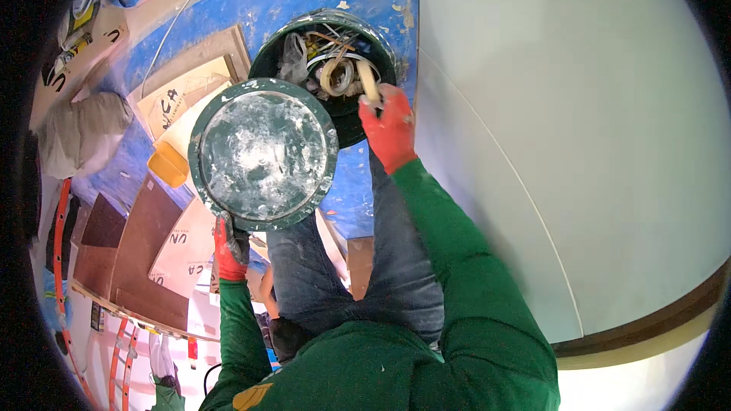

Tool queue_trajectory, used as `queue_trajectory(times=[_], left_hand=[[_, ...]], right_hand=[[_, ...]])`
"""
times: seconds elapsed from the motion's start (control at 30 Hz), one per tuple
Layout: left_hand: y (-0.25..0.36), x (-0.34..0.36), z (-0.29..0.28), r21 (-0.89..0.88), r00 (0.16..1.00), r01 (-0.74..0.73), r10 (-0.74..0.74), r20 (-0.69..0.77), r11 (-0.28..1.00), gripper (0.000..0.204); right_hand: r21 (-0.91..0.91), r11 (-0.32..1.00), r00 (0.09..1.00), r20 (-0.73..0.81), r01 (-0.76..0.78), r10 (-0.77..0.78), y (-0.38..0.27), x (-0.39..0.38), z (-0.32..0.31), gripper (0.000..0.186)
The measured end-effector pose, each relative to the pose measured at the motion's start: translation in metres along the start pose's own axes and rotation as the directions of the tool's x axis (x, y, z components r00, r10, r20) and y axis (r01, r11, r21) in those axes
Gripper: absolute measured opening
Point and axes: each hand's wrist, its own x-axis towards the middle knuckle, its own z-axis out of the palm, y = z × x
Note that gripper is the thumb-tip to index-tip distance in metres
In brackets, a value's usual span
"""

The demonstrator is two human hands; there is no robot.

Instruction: The person opens a bucket lid, handles a roll of tape, and uses a putty knife to mix white paint inside a can.

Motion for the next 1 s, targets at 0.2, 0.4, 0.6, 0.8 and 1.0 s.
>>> queue_trajectory(times=[0.2, 0.4, 0.6, 0.8, 1.0], left_hand=[[0.104, 0.109, 0.034, -0.379, 0.981, -0.142, 0.182, 0.071, 0.914, 0.036], [0.169, 0.189, 0.073, -0.252, 0.963, 0.268, -0.259, 0.069, 0.93, 0.051], [0.176, 0.196, 0.088, 0.05, 0.948, 0.319, -0.317, -0.041, 0.946, 0.058], [0.142, 0.189, 0.101, -0.658, 0.989, 0.137, -0.135, 0.055, 0.74, 0.056], [0.207, 0.194, 0.054, -0.604, 0.993, -0.06, -0.013, -0.117, 0.795, 0.069]], right_hand=[[0.86, 0.368, 0.918, 0.244, -0.354, 0.312, 0.032, -0.001, -0.053, 0.029], [0.422, 0.904, 0.997, -0.017, -0.063, 0.078, 0.086, -0.005, -0.018, 0.032], [0.224, 0.973, 0.998, -0.024, -0.055, 0.062, 0.016, 0.016, -0.018, 0.034], [0.477, 0.861, 0.978, -0.01, -0.177, 0.207, 0.013, 0.028, -0.015, 0.035], [0.285, 0.958, 1.0, 0.016, 0.019, -0.025, 0.044, 0.057, -0.073, 0.04]])
